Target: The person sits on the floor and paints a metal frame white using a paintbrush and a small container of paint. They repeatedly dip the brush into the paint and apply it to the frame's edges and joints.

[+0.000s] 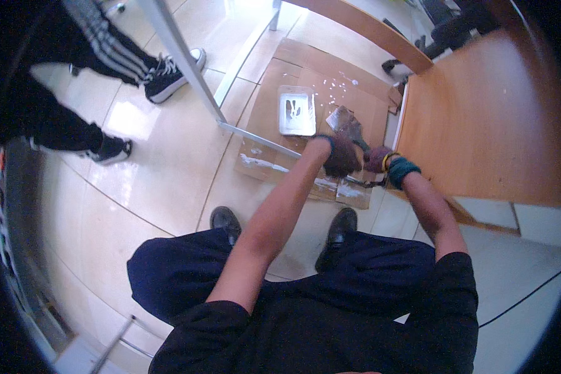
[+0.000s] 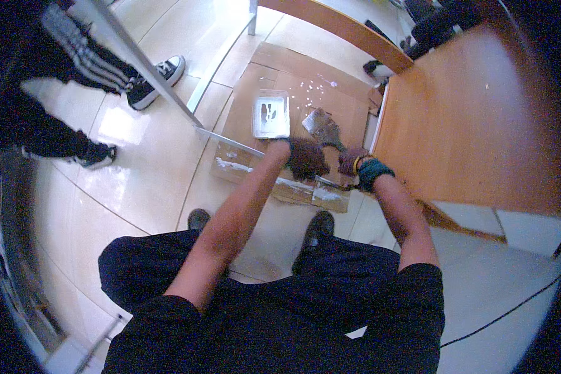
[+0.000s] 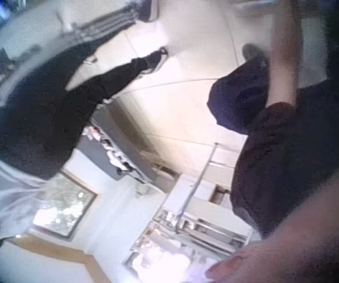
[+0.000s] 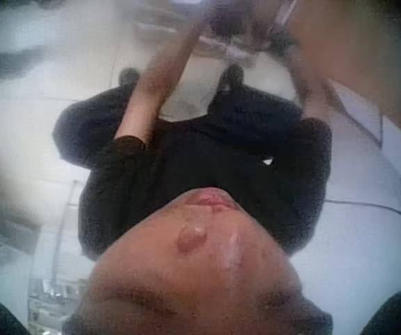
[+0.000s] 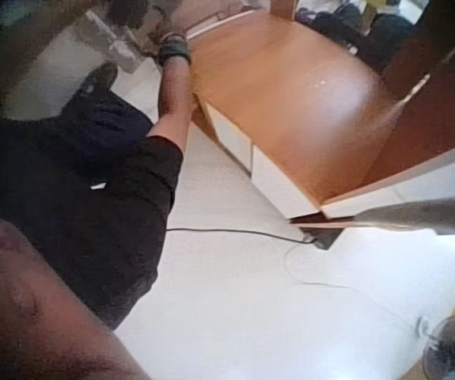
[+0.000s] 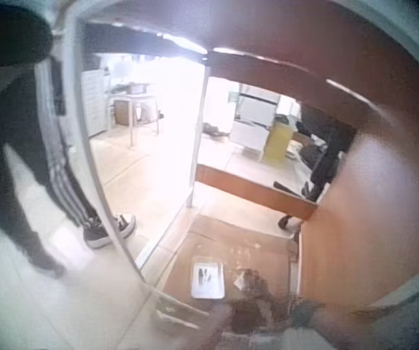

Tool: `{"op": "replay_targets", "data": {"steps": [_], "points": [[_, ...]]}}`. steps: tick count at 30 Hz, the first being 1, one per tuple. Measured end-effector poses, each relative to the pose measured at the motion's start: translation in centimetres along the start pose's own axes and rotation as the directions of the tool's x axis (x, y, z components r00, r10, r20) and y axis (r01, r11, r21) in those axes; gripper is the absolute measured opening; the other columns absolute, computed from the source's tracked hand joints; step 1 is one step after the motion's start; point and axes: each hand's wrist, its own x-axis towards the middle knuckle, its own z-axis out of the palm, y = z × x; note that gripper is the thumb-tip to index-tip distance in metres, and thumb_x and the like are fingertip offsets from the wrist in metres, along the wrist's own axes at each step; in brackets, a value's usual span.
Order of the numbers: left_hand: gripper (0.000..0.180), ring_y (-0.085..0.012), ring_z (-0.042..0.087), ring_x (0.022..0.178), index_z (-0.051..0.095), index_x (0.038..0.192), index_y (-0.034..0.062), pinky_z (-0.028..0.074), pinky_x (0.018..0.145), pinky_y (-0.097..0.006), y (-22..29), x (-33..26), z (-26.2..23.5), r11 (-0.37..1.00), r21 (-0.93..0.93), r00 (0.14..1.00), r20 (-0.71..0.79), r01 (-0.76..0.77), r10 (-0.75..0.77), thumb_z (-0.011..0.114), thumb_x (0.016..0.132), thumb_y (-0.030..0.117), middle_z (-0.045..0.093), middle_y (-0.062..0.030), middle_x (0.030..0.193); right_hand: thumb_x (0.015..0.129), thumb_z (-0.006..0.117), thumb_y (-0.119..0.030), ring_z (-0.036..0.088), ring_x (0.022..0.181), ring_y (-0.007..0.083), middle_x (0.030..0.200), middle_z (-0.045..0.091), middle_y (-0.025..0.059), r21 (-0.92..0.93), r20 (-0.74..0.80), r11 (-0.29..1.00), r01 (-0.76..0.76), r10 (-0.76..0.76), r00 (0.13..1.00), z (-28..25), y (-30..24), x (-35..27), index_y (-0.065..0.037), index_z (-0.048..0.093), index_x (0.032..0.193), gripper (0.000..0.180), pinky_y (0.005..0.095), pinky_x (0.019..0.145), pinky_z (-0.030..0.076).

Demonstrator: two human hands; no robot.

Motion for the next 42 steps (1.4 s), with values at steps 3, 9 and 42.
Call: {"op": "replay_targets", "data": {"steps": [3, 9, 42], "points": [[0.032, -0.0181, 0.059, 0.059, 0.069, 0.079, 0.0057, 0.05, 0.057, -0.036, 3.8, -2.7, -7.6, 0.965, -0.035, 0.964, -0.048, 0.258, -0.26, 0.06, 0.082, 0.036, 0.066, -0.0083, 0.072, 0.073, 0.057, -0.037, 0.064, 0.087, 0.0355, 0.095, 0.066, 0.0175, 0.035, -0.047, 0.995, -0.091, 0.093, 0.995, -1.3, 1.3, -0.9, -0.008, 0.068, 0.094, 0.037, 0.0427, 0.079, 0.05], [0.031, -0.0165, 0.059, 0.061, 0.068, 0.081, 0.0061, 0.049, 0.057, -0.032, 2.7, -5.0, -16.3, 0.854, 0.17, 0.87, -0.118, 0.492, -0.478, 0.065, 0.079, 0.037, 0.065, -0.0059, 0.074, 0.072, 0.058, -0.036, 0.064, 0.087, 0.0348, 0.094, 0.066, 0.0183, 0.023, -0.063, 0.987, -0.159, 0.161, 0.985, -3.0, 0.8, -1.0, -0.006, 0.069, 0.091, 0.037, 0.0418, 0.079, 0.051], [0.031, -0.02, 0.061, 0.06, 0.064, 0.08, 0.0023, 0.053, 0.057, -0.033, 6.1, 7.5, -13.9, 0.874, 0.461, 0.935, 0.216, 0.155, -0.28, 0.056, 0.084, 0.032, 0.063, -0.0081, 0.071, 0.083, 0.055, -0.029, 0.064, 0.065, 0.0184, 0.082, 0.065, 0.0099, 0.642, 0.154, 0.756, -0.131, 0.04, 0.987, -9.0, -3.6, -15.9, -0.005, 0.061, 0.097, 0.029, 0.0358, 0.054, 0.054]]}}
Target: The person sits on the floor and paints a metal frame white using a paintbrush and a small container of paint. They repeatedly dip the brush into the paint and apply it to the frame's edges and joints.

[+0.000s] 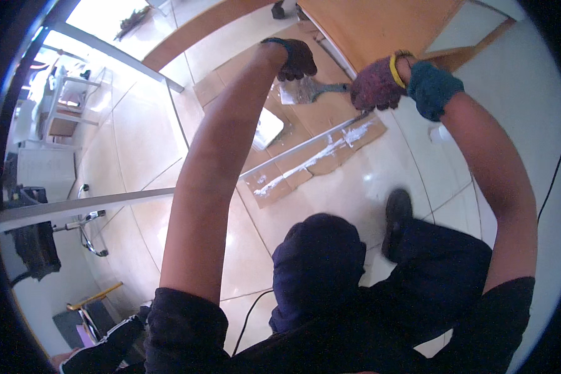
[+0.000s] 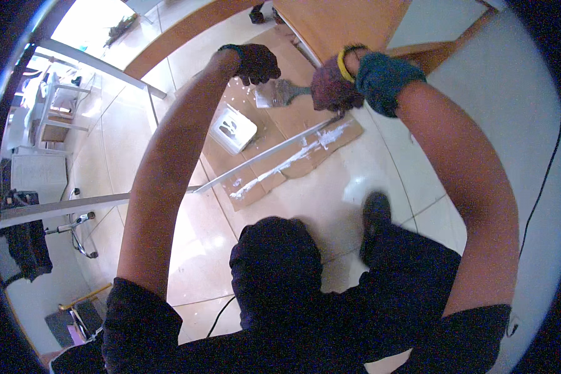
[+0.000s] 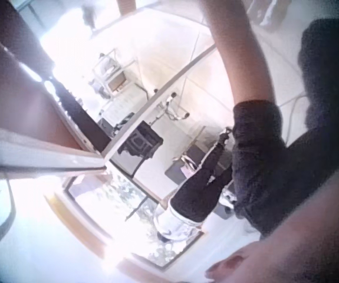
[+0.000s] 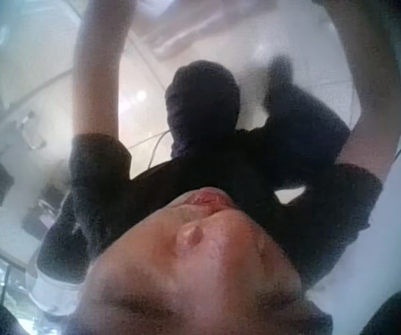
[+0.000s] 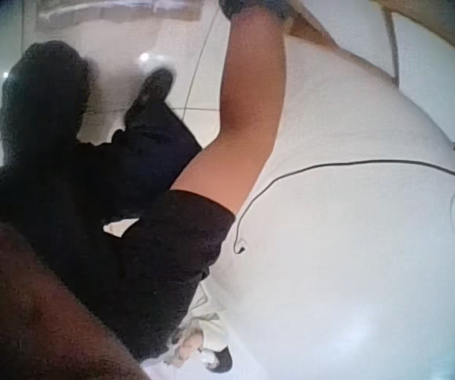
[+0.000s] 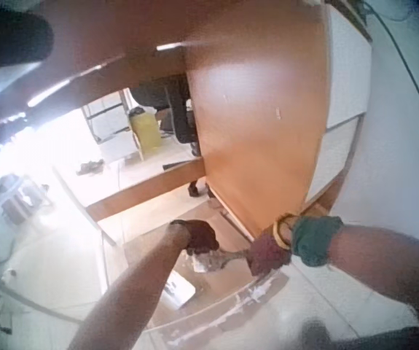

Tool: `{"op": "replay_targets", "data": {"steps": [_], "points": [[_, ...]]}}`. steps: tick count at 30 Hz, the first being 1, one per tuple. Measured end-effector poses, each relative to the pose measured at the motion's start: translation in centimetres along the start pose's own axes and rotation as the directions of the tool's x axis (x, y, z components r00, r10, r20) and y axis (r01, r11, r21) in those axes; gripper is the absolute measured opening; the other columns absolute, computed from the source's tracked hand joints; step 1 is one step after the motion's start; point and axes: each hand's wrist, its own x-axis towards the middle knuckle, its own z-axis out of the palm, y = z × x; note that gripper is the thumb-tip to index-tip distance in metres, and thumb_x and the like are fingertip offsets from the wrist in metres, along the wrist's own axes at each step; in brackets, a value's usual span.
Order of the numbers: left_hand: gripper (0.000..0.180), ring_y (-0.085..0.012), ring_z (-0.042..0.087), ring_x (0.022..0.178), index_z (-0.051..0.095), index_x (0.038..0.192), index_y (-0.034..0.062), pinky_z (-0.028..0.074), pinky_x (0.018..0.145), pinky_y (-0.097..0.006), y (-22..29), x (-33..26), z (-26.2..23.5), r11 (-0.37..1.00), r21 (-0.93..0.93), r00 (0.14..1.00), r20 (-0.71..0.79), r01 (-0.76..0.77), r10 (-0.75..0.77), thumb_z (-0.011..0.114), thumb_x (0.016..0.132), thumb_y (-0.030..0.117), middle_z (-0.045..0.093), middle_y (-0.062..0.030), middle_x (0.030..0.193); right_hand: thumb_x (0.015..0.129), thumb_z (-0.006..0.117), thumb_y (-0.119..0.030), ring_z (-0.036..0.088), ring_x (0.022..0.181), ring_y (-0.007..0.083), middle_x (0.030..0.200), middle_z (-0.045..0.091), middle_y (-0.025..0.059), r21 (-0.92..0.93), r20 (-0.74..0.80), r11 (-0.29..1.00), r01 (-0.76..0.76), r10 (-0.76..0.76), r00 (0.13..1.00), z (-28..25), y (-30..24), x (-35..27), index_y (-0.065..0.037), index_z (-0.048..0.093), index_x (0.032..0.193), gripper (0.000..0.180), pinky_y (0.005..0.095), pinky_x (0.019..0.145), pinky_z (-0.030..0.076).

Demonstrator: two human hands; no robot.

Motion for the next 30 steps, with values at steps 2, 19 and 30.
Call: {"op": "replay_targets", "data": {"steps": [2, 19, 30], "points": [[0.032, -0.0204, 0.062, 0.061, 0.064, 0.081, 0.0019, 0.053, 0.059, -0.033, 1.2, -0.5, -0.4, 0.997, 0.08, 0.999, -0.037, 0.008, -0.005, 0.056, 0.083, 0.033, 0.064, -0.0082, 0.073, 0.082, 0.057, -0.026, 0.064, 0.065, 0.0192, 0.079, 0.065, 0.0104, 0.277, 0.027, 0.953, -0.125, 0.123, 0.992, 1.2, 0.1, -1.7, -0.004, 0.061, 0.093, 0.025, 0.0367, 0.056, 0.056], [0.029, -0.0191, 0.06, 0.062, 0.067, 0.085, 0.0052, 0.05, 0.057, -0.035, 1.2, 0.9, 1.2, 0.96, 0.165, 0.974, -0.061, 0.226, -0.219, 0.055, 0.083, 0.032, 0.065, -0.0076, 0.075, 0.069, 0.062, -0.03, 0.063, 0.069, 0.0289, 0.078, 0.067, 0.0131, 0.188, -0.11, 0.968, -0.165, 0.187, 0.976, 18.7, 18.7, -0.5, -0.007, 0.069, 0.077, 0.025, 0.0418, 0.065, 0.049], [0.026, -0.0318, 0.062, 0.064, 0.062, 0.07, 0.0046, 0.049, 0.059, -0.041, -2.7, 7.3, 13.7, 0.867, 0.489, 0.889, -0.351, -0.093, 0.293, 0.056, 0.075, 0.029, 0.062, -0.0195, 0.071, 0.071, 0.06, -0.03, 0.062, 0.088, 0.0343, 0.094, 0.066, 0.0149, -0.019, -0.189, 0.998, -0.059, 0.054, 0.98, 19.8, 17.9, 1.4, -0.008, 0.068, 0.089, 0.029, 0.0425, 0.078, 0.049]]}}
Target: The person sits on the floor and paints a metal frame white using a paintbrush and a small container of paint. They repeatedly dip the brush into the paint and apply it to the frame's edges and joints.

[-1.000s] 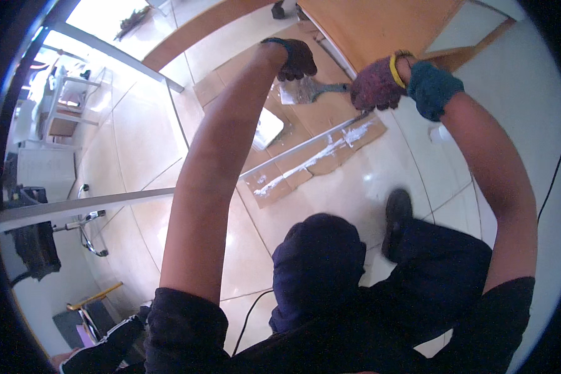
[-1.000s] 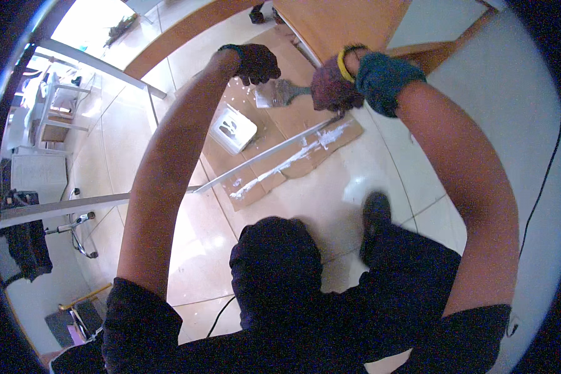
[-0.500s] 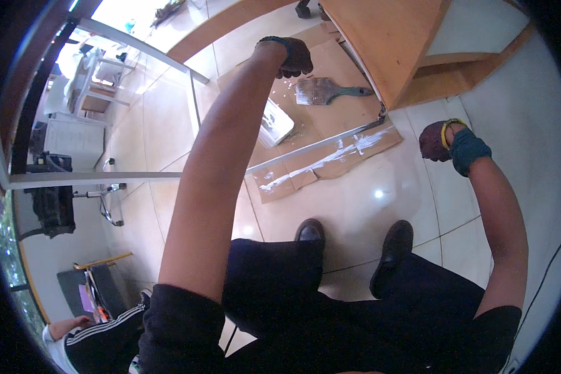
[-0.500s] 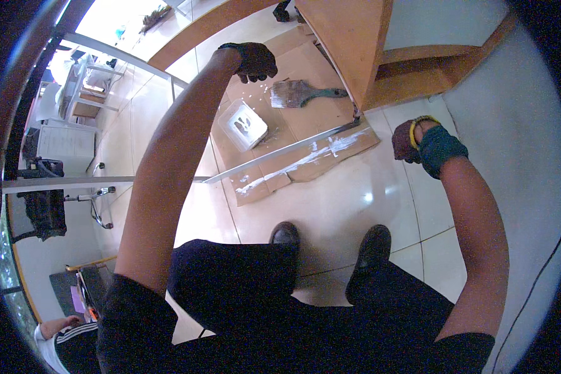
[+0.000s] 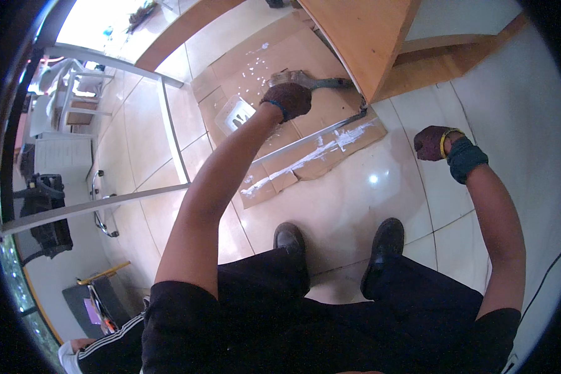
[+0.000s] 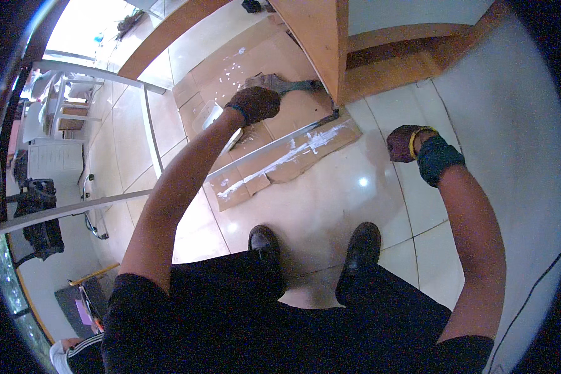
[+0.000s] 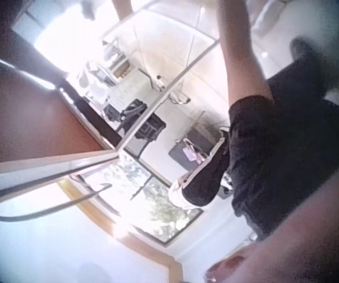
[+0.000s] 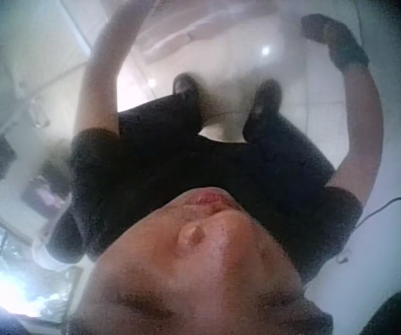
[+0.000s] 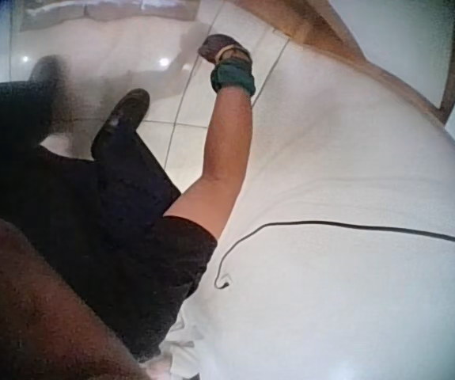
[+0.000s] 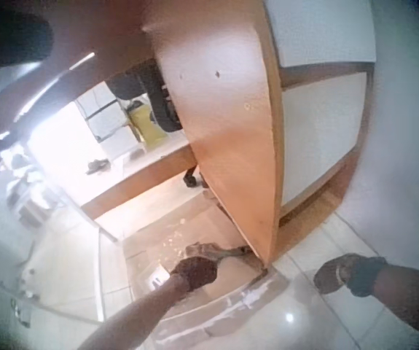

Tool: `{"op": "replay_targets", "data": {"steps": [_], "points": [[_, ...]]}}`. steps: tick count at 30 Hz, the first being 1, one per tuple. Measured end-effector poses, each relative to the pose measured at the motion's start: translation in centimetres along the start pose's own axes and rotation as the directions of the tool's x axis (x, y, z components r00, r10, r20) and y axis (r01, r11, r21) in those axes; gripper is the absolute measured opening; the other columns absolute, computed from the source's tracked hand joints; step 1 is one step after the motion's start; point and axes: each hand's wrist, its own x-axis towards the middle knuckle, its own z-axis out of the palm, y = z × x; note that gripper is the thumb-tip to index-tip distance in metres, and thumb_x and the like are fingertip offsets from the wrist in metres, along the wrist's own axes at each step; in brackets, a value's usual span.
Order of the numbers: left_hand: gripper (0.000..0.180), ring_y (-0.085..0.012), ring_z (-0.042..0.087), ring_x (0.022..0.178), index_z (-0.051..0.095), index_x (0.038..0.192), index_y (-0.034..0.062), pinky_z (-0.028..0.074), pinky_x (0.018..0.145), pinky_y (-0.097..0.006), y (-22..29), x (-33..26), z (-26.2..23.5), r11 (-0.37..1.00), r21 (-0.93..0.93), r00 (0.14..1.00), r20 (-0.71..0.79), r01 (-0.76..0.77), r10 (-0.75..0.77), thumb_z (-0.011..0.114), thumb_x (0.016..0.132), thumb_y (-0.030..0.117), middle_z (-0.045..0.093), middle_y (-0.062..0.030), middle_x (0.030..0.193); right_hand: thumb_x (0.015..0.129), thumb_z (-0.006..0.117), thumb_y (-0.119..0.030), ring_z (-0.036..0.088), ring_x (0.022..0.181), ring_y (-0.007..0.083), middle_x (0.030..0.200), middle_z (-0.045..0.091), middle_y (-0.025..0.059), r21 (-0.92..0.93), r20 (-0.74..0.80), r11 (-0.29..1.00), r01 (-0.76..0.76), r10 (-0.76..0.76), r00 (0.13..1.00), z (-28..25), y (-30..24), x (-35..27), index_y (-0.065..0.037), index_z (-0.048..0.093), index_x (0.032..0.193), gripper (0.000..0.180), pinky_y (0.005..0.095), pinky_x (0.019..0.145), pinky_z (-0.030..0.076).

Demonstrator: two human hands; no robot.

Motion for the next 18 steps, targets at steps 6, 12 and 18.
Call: {"op": "replay_targets", "data": {"steps": [6, 12, 18], "points": [[0.021, -0.0229, 0.059, 0.066, 0.062, 0.081, 0.0081, 0.047, 0.058, -0.036, 2.3, 4.4, 3.3, 0.97, -0.202, 0.985, -0.13, -0.134, 0.11, 0.049, 0.086, 0.025, 0.062, -0.0113, 0.075, 0.071, 0.06, -0.029, 0.062, 0.092, 0.0336, 0.096, 0.066, 0.0145, -0.079, 0.126, 0.994, -0.074, 0.084, 0.989, 0.9, 0.0, 0.7, -0.008, 0.067, 0.091, 0.03, 0.0423, 0.081, 0.049], [0.018, -0.028, 0.063, 0.073, 0.067, 0.082, 0.0102, 0.051, 0.064, -0.041, 6.5, 7.9, 3.8, 1.0, 0.002, 0.995, -0.091, 0.029, -0.029, 0.054, 0.078, 0.022, 0.066, -0.0126, 0.081, 0.07, 0.062, -0.031, 0.061, 0.095, 0.0328, 0.1, 0.065, 0.0149, -0.008, 0.097, 0.998, -0.061, 0.062, 0.993, 1.0, 0.0, 1.6, -0.009, 0.067, 0.094, 0.033, 0.0419, 0.084, 0.048], [0.022, -0.0327, 0.066, 0.077, 0.07, 0.079, 0.0077, 0.052, 0.068, -0.042, 7.0, 7.5, 5.4, 0.995, -0.009, 0.995, 0.003, 0.098, -0.098, 0.054, 0.076, 0.022, 0.067, -0.0163, 0.083, 0.071, 0.063, -0.033, 0.061, 0.097, 0.0314, 0.103, 0.065, 0.0139, 0.037, 0.183, 0.999, -0.033, 0.026, 0.983, 0.8, -0.5, 2.4, -0.009, 0.066, 0.098, 0.037, 0.0413, 0.085, 0.048]]}}
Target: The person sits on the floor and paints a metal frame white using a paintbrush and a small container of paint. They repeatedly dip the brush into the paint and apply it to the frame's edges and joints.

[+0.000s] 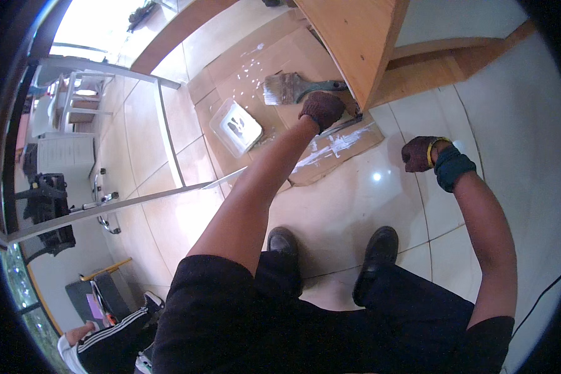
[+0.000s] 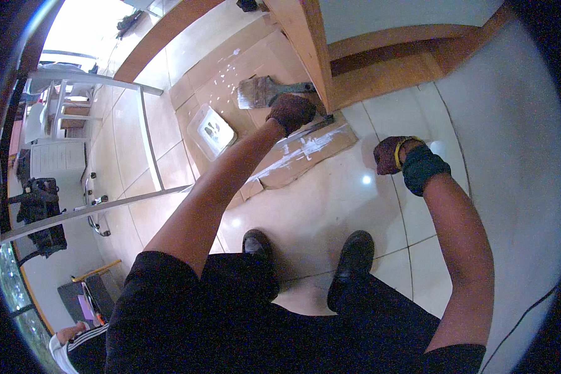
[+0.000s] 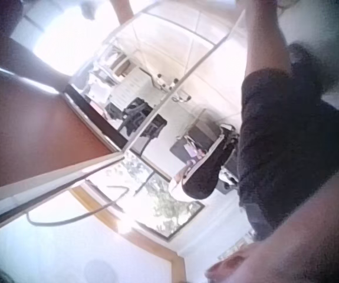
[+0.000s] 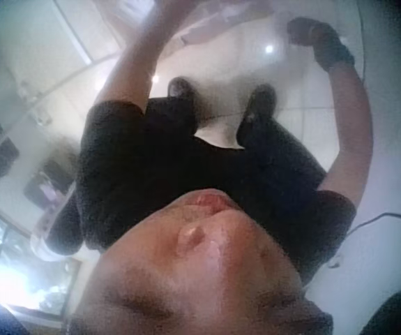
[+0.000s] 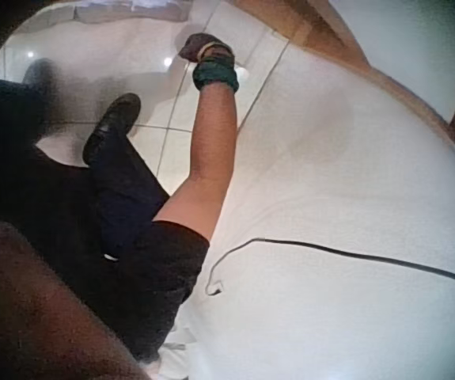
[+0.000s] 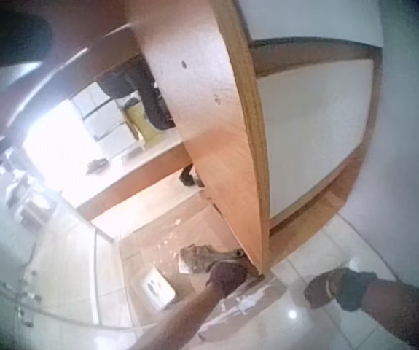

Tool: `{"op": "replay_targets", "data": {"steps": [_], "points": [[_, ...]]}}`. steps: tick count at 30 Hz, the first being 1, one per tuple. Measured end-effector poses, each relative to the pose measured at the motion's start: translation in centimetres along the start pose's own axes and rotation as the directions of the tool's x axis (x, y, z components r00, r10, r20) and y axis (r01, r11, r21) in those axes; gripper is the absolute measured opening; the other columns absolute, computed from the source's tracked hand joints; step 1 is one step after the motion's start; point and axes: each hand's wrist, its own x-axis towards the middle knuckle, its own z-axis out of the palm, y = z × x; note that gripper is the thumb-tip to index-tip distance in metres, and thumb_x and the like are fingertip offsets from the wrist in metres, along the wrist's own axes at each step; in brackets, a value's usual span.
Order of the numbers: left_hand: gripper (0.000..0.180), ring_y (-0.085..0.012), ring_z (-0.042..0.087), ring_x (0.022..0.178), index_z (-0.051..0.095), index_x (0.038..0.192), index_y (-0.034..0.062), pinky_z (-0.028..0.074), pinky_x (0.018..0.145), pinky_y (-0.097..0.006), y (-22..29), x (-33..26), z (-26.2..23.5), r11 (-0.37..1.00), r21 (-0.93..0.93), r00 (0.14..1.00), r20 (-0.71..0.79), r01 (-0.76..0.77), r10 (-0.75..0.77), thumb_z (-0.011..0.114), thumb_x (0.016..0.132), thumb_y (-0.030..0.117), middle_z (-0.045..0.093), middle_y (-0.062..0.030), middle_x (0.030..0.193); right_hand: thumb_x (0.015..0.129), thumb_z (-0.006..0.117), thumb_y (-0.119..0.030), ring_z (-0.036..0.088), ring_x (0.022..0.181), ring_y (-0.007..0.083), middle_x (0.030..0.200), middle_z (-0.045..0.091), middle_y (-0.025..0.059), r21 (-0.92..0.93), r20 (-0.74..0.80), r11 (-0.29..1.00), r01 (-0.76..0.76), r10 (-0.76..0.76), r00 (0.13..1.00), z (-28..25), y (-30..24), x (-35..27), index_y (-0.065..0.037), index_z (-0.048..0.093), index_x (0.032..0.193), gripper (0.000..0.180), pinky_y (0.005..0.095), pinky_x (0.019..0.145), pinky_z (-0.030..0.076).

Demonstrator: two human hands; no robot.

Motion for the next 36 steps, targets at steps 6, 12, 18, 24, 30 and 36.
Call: {"op": "replay_targets", "data": {"steps": [6, 12, 18, 24, 30, 36], "points": [[0.021, -0.0305, 0.067, 0.08, 0.071, 0.08, 0.0085, 0.052, 0.067, -0.042, 1.0, 0.1, -1.0, 0.999, 0.048, 0.998, 0.055, 0.017, -0.019, 0.052, 0.077, 0.018, 0.068, -0.0145, 0.083, 0.072, 0.064, -0.034, 0.06, 0.098, 0.0307, 0.105, 0.064, 0.0136, -0.036, 0.042, 0.999, 0.036, -0.035, 0.999, 1.1, -0.4, 0.0, -0.009, 0.065, 0.101, 0.039, 0.0407, 0.086, 0.047], [0.02, -0.0279, 0.067, 0.084, 0.072, 0.082, 0.0103, 0.053, 0.067, -0.042, -1.1, -1.9, -2.0, 0.975, 0.183, 0.964, 0.212, 0.125, -0.163, 0.054, 0.08, 0.017, 0.069, -0.0128, 0.087, 0.073, 0.063, -0.037, 0.06, 0.099, 0.031, 0.106, 0.064, 0.0141, -0.082, 0.048, 0.995, 0.06, -0.056, 0.997, 0.3, -1.2, -0.8, -0.009, 0.065, 0.102, 0.041, 0.0405, 0.087, 0.047], [0.021, -0.0321, 0.067, 0.084, 0.071, 0.089, 0.0115, 0.054, 0.068, -0.047, -5.3, -6.1, -3.9, 0.953, 0.137, 0.935, 0.197, 0.271, -0.294, 0.055, 0.077, 0.017, 0.068, -0.0157, 0.09, 0.071, 0.064, -0.037, 0.061, 0.096, 0.0317, 0.102, 0.065, 0.014, -0.04, 0.055, 0.999, 0.026, -0.023, 0.998, 1.5, 0.4, -0.7, -0.009, 0.065, 0.101, 0.041, 0.0404, 0.085, 0.048], [0.027, -0.0331, 0.064, 0.093, 0.068, 0.098, 0.0119, 0.052, 0.079, -0.044, -9.5, -10.5, -4.3, 0.965, 0.14, 0.952, 0.182, 0.222, -0.246, 0.056, 0.075, 0.02, 0.065, -0.0151, 0.103, 0.072, 0.063, -0.036, 0.061, 0.094, 0.0318, 0.1, 0.065, 0.0142, -0.11, 0.058, 0.992, 0.061, -0.055, 0.997, 0.2, -1.6, -0.2, -0.007, 0.065, 0.1, 0.04, 0.0404, 0.084, 0.048], [0.031, -0.0311, 0.067, 0.083, 0.071, 0.084, 0.0061, 0.053, 0.074, -0.043, -11.3, -10.9, -8.7, 0.987, 0.114, 0.899, 0.412, 0.113, -0.151, 0.063, 0.073, 0.034, 0.067, -0.0177, 0.086, 0.077, 0.065, -0.028, 0.062, 0.069, 0.0148, 0.089, 0.065, 0.0079, 0.324, 0.05, 0.946, -0.008, -0.009, 0.999, 0.1, 5.9, -2.3, -0.005, 0.064, 0.1, 0.033, 0.0311, 0.056, 0.052], [0.036, -0.0302, 0.062, 0.064, 0.068, 0.076, 0.0035, 0.049, 0.064, -0.04, -14.0, -13.5, -8.5, 0.991, -0.065, 0.907, 0.414, 0.118, -0.081, 0.057, 0.078, 0.037, 0.064, -0.0164, 0.07, 0.081, 0.054, -0.019, 0.052, 0.049, 0.0131, 0.061, 0.056, 0.0015, 0.512, -0.185, 0.832, -0.212, 0.348, 0.919, -2.5, 10.8, -9.0, -0.008, 0.058, 0.081, 0.012, 0.0292, 0.045, 0.043]]}}
